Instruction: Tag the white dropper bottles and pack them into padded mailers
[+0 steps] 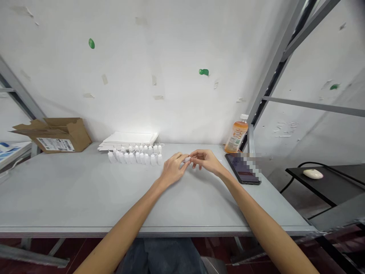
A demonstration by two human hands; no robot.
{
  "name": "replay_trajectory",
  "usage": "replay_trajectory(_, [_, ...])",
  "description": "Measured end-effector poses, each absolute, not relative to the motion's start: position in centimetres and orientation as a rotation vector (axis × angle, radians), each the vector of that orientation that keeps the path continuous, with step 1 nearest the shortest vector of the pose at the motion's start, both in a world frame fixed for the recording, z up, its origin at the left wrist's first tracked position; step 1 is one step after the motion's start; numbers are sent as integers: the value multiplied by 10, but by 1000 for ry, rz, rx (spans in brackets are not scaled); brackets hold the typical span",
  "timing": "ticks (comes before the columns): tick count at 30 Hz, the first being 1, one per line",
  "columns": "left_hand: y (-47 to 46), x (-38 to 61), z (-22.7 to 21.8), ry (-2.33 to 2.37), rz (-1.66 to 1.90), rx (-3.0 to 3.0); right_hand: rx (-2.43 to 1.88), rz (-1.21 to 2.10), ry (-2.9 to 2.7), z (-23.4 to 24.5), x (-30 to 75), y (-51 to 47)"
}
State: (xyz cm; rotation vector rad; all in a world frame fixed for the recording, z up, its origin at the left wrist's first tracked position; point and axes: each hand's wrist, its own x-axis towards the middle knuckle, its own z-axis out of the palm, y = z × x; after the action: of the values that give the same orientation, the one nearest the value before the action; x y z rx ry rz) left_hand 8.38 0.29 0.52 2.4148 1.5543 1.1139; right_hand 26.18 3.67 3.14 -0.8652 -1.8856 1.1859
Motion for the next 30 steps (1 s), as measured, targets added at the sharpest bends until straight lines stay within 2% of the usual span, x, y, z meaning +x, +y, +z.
replay_trajectory(11, [4, 86, 1, 1656, 1211, 2651, -848, 1190, -1841, 30, 258, 35])
replay_trajectory(30, [5, 87, 0, 1479, 1375, 2636, -901, 1295, -1607, 29, 246, 29])
